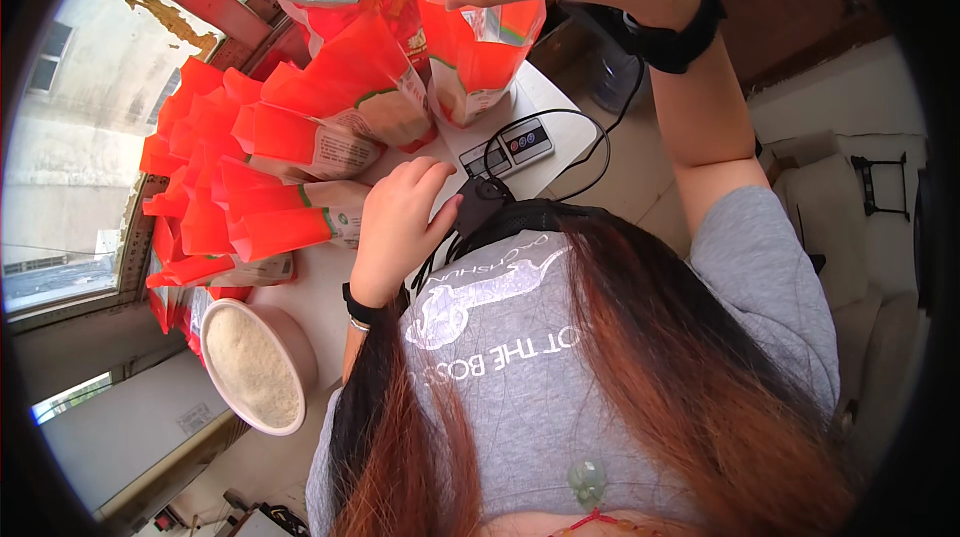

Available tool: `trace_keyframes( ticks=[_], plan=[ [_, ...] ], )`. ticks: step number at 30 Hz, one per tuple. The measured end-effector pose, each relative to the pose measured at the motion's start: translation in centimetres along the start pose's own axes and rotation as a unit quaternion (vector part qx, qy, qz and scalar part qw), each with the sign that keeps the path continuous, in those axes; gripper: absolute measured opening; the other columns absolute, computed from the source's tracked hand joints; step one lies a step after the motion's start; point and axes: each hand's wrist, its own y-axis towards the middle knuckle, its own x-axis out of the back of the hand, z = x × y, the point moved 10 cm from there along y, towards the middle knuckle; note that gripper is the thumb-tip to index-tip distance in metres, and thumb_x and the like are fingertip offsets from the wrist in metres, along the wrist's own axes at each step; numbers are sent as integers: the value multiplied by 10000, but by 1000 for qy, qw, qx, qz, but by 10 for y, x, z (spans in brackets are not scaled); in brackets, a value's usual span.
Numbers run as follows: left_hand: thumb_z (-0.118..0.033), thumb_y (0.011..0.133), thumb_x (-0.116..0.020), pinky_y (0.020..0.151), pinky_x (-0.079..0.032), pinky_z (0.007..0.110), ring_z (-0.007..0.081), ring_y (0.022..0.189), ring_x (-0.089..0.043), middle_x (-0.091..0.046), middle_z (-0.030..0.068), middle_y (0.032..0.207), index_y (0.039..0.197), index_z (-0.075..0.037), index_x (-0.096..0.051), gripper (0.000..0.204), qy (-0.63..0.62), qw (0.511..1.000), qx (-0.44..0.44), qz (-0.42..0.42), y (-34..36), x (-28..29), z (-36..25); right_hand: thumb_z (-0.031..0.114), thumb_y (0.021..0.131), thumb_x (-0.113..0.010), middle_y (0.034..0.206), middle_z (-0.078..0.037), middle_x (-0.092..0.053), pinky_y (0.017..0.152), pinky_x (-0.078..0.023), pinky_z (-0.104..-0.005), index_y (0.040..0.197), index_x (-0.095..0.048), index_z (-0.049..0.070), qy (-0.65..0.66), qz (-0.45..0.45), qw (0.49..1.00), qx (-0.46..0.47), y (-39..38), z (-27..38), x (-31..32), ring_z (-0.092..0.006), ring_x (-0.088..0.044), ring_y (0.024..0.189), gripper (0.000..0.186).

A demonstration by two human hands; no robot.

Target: Scooping rice from a container into individual red packaging bags using a small plastic container and a digital scale.

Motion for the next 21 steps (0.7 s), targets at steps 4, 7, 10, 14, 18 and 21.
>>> trace_keyframes(
  ticks=[4, 7, 10, 14, 18, 21],
  plan=[
    [-145, 793, -695, 745, -484, 411, 315, 914, -602, -621, 115, 966, 1008, -24, -608, 261, 0, 1000, 6, -3, -2, 2, 2, 145, 643, -753, 980, -77, -676, 668, -553, -311, 946, -688, 100, -40, 24, 999, 6, 3, 9, 0, -243, -674, 740, 313],
    [-143, 795, -693, 753, -485, 410, 315, 915, -603, -624, 113, 966, 1007, -25, -609, 257, -5, 1000, 5, 1, 1, 1, -1, 138, 648, -750, 993, -78, -676, 659, -559, -304, 949, -687, 100, -44, 21, 999, 12, -3, 5, 0, -234, -676, 736, 310],
    [-141, 795, -693, 759, -488, 410, 315, 916, -604, -627, 110, 969, 1009, -29, -611, 255, -3, 1000, 10, -1, -1, 3, -1, 145, 649, -750, 999, -84, -675, 667, -561, -308, 944, -687, 92, -48, 12, 998, 33, -3, 7, -2, -237, -676, 736, 306],
    [-127, 795, -699, 786, -496, 402, 331, 956, -608, -639, 117, 1044, 1044, -45, -619, 274, 2, 1000, 27, 15, -2, 3, 1, 217, 647, -796, 983, -96, -676, 697, -557, -321, 936, -687, 71, -48, -25, 998, 11, -6, -2, 9, -259, -674, 775, 342],
    [-126, 791, -703, 781, -495, 399, 332, 949, -608, -639, 116, 1045, 1041, -47, -619, 276, 7, 999, 30, 13, -1, 3, 0, 307, 659, -842, 905, -105, -671, 721, -544, -327, 947, -686, 41, -16, -38, 992, -118, -11, -32, 25, -255, -673, 814, 422],
    [-121, 783, -709, 778, -495, 399, 330, 941, -608, -638, 111, 1051, 1038, -44, -619, 282, 1, 1000, 23, 14, 10, 6, -6, 316, 702, -845, 885, -94, -676, 714, -532, -298, 984, -675, 5, 62, -72, 971, -219, -28, -65, 31, -202, -670, 812, 453]
  ],
)
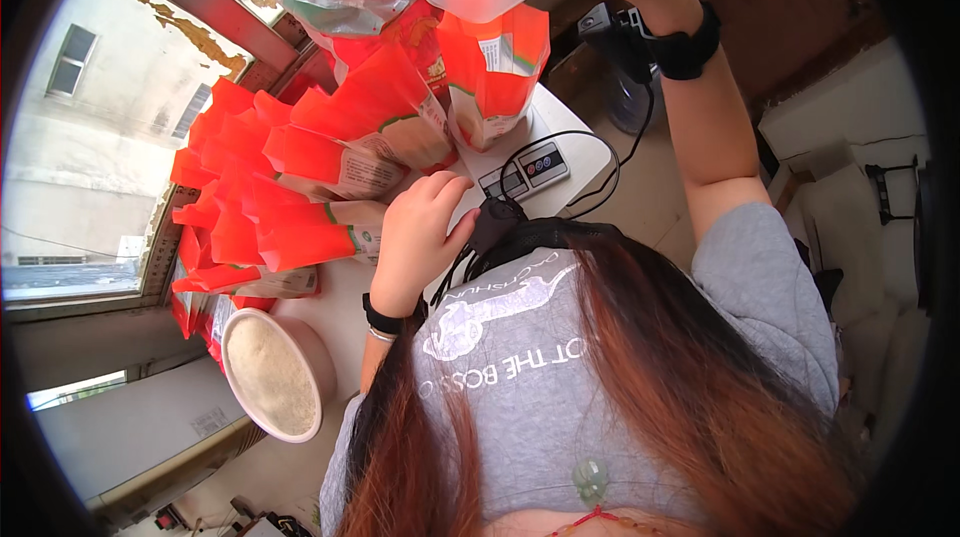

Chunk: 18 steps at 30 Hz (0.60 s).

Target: Scooping rice from a container into individual red packaging bags using a small plastic container and a digital scale.

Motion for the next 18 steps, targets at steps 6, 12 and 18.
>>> trace_keyframes(
  ticks=[6, 12, 18],
  plan=[
    [-101, 780, -703, 800, -509, 385, 326, 980, -617, -614, 130, 1121, 1096, -40, -610, 335, 18, 998, -24, -59, 21, 24, -9, 303, 761, -836, 890, -71, -678, 691, -504, -232, 1034, -647, -44, 215, -34, 956, -197, -4, -60, -10, -124, -639, 791, 481],
    [-36, 749, -717, 822, -519, 375, 337, 1008, -626, -526, 176, 1312, 1257, -10, -527, 543, -11, 987, -38, -156, 42, 57, -28, 489, 768, -769, 947, -84, -683, 814, -527, -306, 1052, -668, 22, 274, -43, 931, -237, 10, -111, -20, -164, -670, 887, 555],
    [-74, 763, -707, 812, -516, 386, 338, 990, -628, -602, 152, 1168, 1132, -15, -597, 389, 14, 985, -67, -156, 38, 54, -31, 503, 777, -785, 981, -71, -650, 823, -505, -275, 1107, -624, 27, 261, -26, 938, -225, 53, -124, -36, -127, -636, 923, 601]
  ],
)
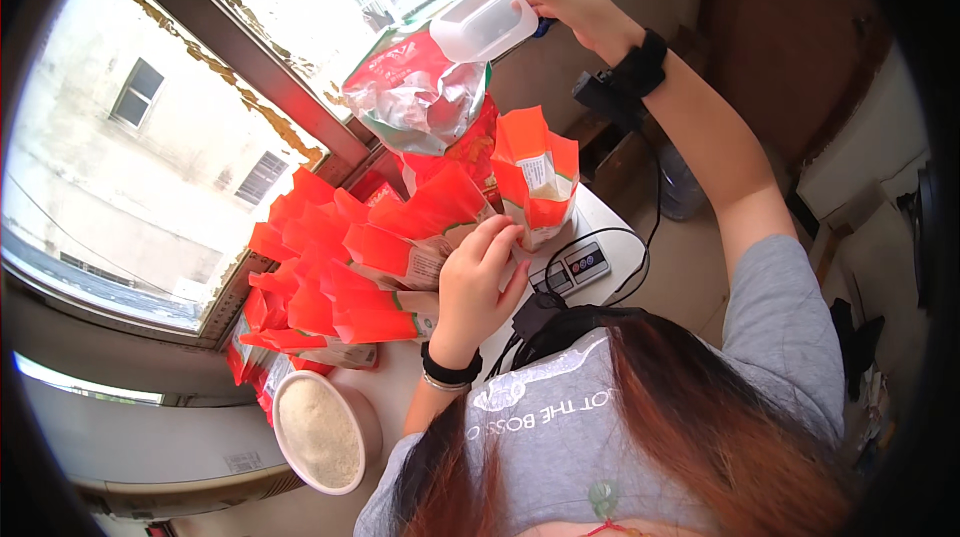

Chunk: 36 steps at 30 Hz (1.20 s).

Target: Scooping rice from a container into individual red packaging bags using a small plastic container and a digital scale.

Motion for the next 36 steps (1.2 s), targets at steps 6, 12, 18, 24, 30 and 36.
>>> trace_keyframes(
  ticks=[6, 12, 18, 24, 30, 36],
  plan=[
    [-93, 771, -703, 788, -516, 383, 317, 960, -628, -615, 131, 1119, 1053, -24, -619, 302, 9, 1000, 28, 3, -19, -3, 13, 367, 838, -759, 714, 27, -566, 496, -355, -198, 963, -629, 39, 67, 3, 997, -26, 24, 6, -10, -46, -484, 579, 375],
    [-102, 772, -693, 793, -510, 393, 332, 955, -620, -617, 135, 1084, 1018, -22, -622, 269, 7, 999, 51, 16, -26, -9, 18, 336, 851, -750, 754, 6, -605, 503, -354, -193, 989, -629, 18, 138, 34, 990, -19, 12, -12, -8, -42, -502, 582, 367],
    [-76, 777, -690, 826, -503, 367, 340, 988, -622, -624, 135, 1114, 1034, -28, -630, 269, 1, 997, 66, 38, -31, -19, 13, 329, 856, -745, 978, -100, -669, 708, -495, -238, 1097, -602, -8, 177, 46, 983, 10, -15, -2, -5, -137, -641, 845, 438],
    [-112, 781, -693, 794, -509, 389, 317, 949, -626, -632, 121, 1105, 1018, -26, -627, 260, 2, 995, 78, 57, -42, -28, 10, 392, 825, -757, 1176, -205, -613, 842, -503, -289, 1184, -584, -55, 134, 73, 988, -2, -17, 9, -13, -215, -634, 983, 599],
    [-62, 789, -682, 643, -497, 310, 221, 690, -626, -634, 95, 1152, 1048, -43, -644, 262, 13, 993, 118, 29, -52, -12, 17, 363, 757, -816, 1038, -170, -660, 740, -514, -316, 1122, -617, -78, 85, 81, 991, 58, 41, 7, -51, -238, -646, 864, 606],
    [-70, 779, -696, 606, -489, 308, 193, 611, -595, -640, 89, 1128, 1035, -51, -647, 261, 32, 994, 102, 0, -60, -3, 19, 337, 730, -805, 862, -104, -680, 712, -518, -312, 1023, -670, -35, -190, 86, 964, 166, 61, -7, -100, -200, -646, 799, 493]
  ],
)
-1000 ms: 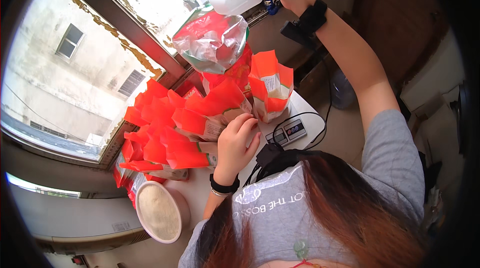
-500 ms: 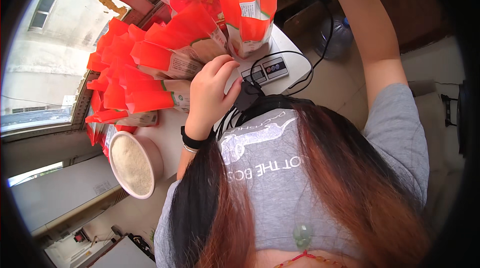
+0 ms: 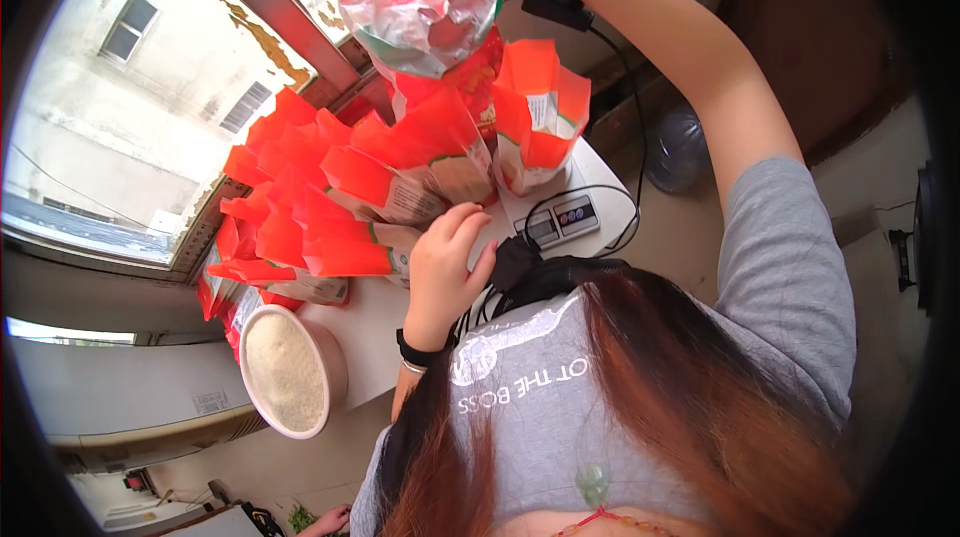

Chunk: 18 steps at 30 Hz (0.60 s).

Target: Scooping rice from a container into individual red packaging bags using a small plastic container and a digital scale.

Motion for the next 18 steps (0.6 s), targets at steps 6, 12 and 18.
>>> trace_keyframes(
  ticks=[6, 12, 18],
  plan=[
    [-135, 790, -682, 807, -504, 398, 317, 974, -616, -624, 118, 1105, 1030, -31, -621, 269, -26, 998, 51, 28, -4, -5, 20, 438, 631, -799, 1035, -183, -662, 833, -515, -389, 1065, -662, 40, -113, 108, 975, 158, -1, 8, -52, -338, -642, 965, 605],
    [-136, 793, -681, 785, -508, 394, 309, 942, -621, -628, 117, 1087, 1022, -35, -620, 258, -27, 997, 64, 36, 1, -1, 30, 229, 686, -749, 1043, -190, -687, 837, -511, -419, 1120, -667, 43, -161, 397, 896, 116, -2, -13, -146, -355, -648, 979, 479],
    [-149, 794, -682, 779, -516, 381, 305, 950, -631, -639, 110, 1082, 1031, -43, -633, 264, -26, 998, 23, 45, 11, -15, 45, 288, 885, -575, 1173, -162, -660, 914, -486, -387, 1139, -676, 99, -237, 406, 867, 168, 14, -78, -214, -301, -633, 1076, 332]
  ],
)
